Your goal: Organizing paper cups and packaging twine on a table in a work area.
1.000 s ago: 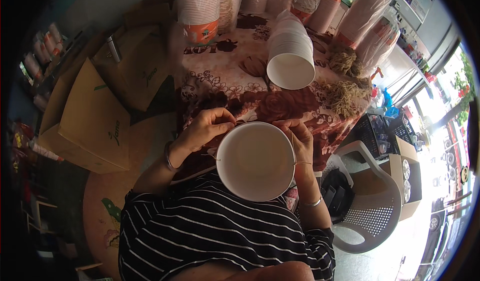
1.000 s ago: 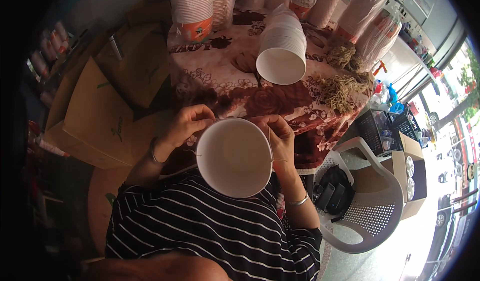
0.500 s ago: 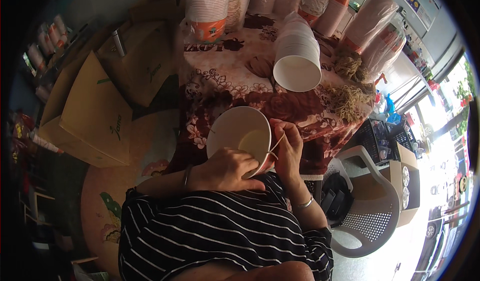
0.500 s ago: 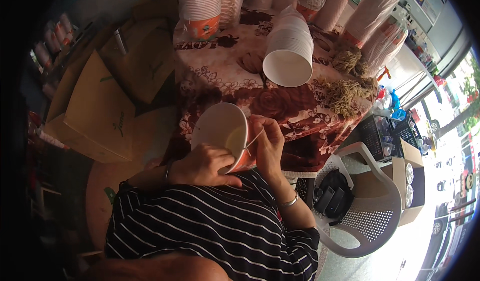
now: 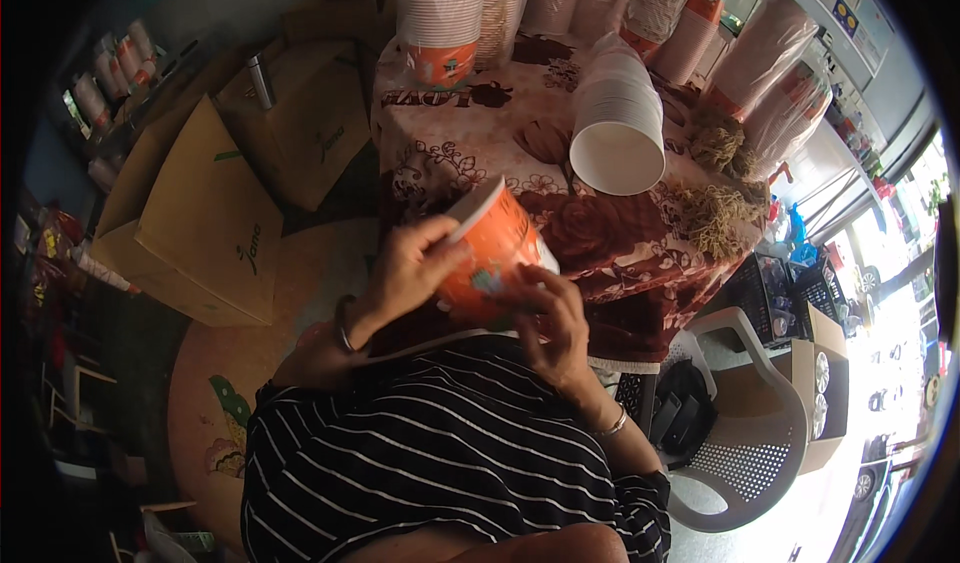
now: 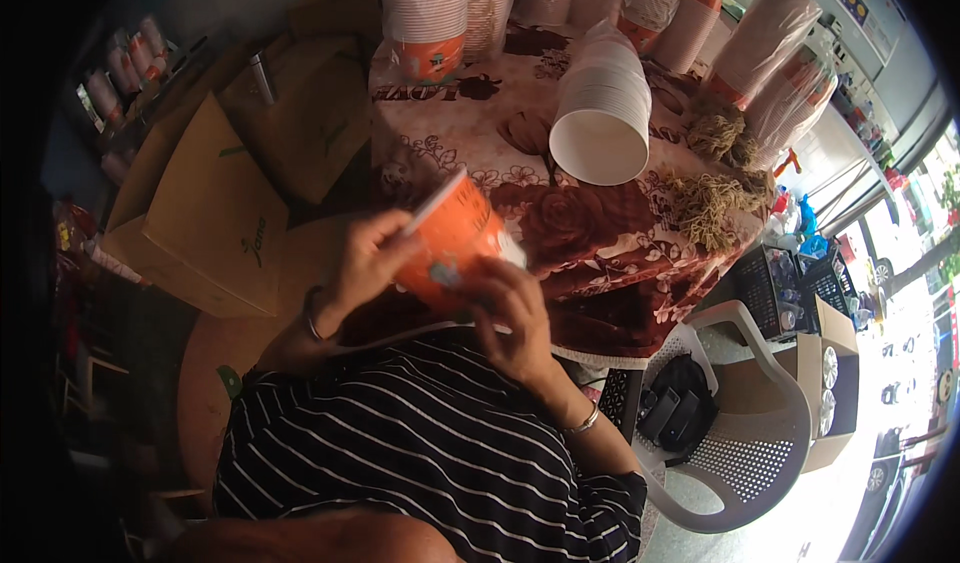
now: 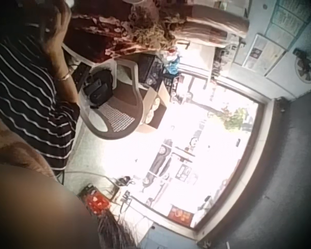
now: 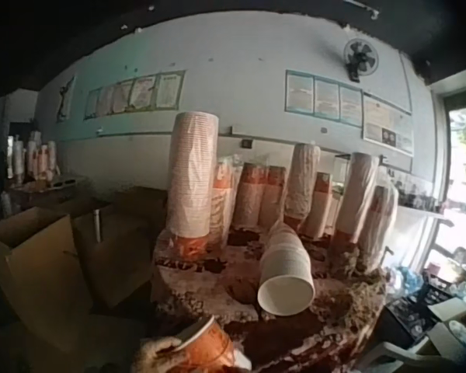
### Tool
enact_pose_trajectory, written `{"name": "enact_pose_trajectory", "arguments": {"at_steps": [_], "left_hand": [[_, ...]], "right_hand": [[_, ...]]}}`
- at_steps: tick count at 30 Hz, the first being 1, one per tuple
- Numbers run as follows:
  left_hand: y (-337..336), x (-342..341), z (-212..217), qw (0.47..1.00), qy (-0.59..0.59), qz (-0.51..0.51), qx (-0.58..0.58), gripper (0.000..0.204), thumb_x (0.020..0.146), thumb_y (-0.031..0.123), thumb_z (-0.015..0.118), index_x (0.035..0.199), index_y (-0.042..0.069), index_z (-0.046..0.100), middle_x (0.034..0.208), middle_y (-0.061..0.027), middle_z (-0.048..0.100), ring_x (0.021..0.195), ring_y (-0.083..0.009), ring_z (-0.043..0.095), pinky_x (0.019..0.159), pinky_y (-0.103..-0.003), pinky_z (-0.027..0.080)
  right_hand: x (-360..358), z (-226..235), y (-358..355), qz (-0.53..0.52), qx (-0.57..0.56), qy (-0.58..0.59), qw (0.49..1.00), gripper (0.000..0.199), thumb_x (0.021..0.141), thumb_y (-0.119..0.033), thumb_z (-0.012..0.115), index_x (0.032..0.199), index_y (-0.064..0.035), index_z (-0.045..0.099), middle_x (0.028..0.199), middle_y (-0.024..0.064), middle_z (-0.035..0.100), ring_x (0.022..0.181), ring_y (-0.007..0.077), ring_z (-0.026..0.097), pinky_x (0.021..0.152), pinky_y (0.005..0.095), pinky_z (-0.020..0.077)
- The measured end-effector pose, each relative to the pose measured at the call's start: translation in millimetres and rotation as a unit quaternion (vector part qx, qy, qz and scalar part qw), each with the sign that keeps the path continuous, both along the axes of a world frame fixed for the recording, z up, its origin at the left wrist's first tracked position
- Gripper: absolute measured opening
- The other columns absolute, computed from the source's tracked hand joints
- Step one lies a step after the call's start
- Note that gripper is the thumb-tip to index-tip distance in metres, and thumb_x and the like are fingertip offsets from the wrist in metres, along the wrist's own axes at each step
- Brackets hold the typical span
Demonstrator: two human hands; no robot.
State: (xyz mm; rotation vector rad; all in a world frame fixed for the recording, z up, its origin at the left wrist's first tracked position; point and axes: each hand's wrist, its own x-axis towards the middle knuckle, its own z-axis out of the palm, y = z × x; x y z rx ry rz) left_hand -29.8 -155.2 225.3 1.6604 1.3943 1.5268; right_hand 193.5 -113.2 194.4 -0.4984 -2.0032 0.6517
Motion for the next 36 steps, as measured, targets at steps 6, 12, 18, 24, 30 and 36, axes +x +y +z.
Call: {"name": "enact_pose_trajectory", "arguments": {"at_steps": [6, 12, 18, 24, 30, 36], "left_hand": [[21, -25, 7, 0.950, -0.283, 0.027, 0.133, 0.022, 0.091, 0.018, 0.064, 0.102, -0.002, 0.065, 0.087, 0.0014, 0.065, 0.081, -0.0036, 0.055, 0.074, -0.019, 0.044], [39, -38, -15, 0.852, -0.484, -0.149, 0.133, 0.038, 0.094, 0.016, 0.057, 0.128, 0.001, 0.050, 0.118, -0.0081, 0.060, 0.110, -0.0164, 0.054, 0.100, -0.033, 0.038], [42, -50, -42, 0.874, -0.446, -0.159, 0.108, 0.042, 0.091, 0.015, 0.062, 0.128, 0.002, 0.051, 0.126, -0.0070, 0.055, 0.116, -0.0203, 0.051, 0.101, -0.034, 0.038], [35, -24, -4, 0.906, 0.235, 0.194, 0.294, 0.051, 0.076, -0.005, 0.067, 0.125, 0.006, 0.056, 0.115, -0.0109, 0.057, 0.106, -0.0267, 0.056, 0.093, -0.036, 0.044], [48, -16, -11, 0.952, 0.186, 0.102, 0.219, 0.048, 0.083, 0.015, 0.069, 0.128, 0.004, 0.053, 0.119, -0.0141, 0.054, 0.108, -0.0312, 0.054, 0.092, -0.039, 0.045], [66, -10, -20, 0.949, 0.205, 0.101, 0.216, 0.064, 0.082, 0.026, 0.071, 0.135, 0.003, 0.043, 0.129, -0.0179, 0.047, 0.118, -0.0342, 0.047, 0.099, -0.044, 0.040]], "right_hand": [[8, -15, 32, -0.132, -0.025, 0.033, 0.990, 0.041, 0.080, 0.006, 0.061, 0.120, -0.0020, 0.053, 0.132, 0.0152, 0.049, 0.106, 0.0220, 0.056, 0.080, 0.0260, 0.0502], [-11, -31, 30, 0.063, -0.242, 0.135, 0.959, 0.061, 0.093, -0.021, 0.060, 0.140, 0.0000, 0.028, 0.128, 0.0182, 0.050, 0.107, 0.0213, 0.056, 0.090, 0.0359, 0.0497], [-13, -12, 28, 0.225, -0.420, 0.261, 0.840, 0.050, 0.102, -0.031, 0.038, 0.142, -0.0021, 0.026, 0.129, 0.0190, 0.049, 0.111, 0.0273, 0.058, 0.092, 0.0428, 0.0511], [-24, -28, 36, 0.128, -0.440, 0.256, 0.851, 0.039, 0.099, -0.009, 0.043, 0.136, -0.0026, 0.033, 0.122, 0.0157, 0.056, 0.105, 0.0221, 0.061, 0.083, 0.0342, 0.0566], [-26, -27, 47, 0.044, -0.453, 0.243, 0.856, 0.037, 0.095, -0.008, 0.051, 0.129, 0.0016, 0.042, 0.109, 0.0163, 0.063, 0.101, 0.0188, 0.061, 0.083, 0.0276, 0.0510], [-27, -12, 65, -0.030, -0.380, 0.173, 0.908, 0.033, 0.092, -0.005, 0.055, 0.123, 0.0030, 0.045, 0.106, 0.0162, 0.063, 0.089, 0.0175, 0.064, 0.077, 0.0266, 0.0524]]}}
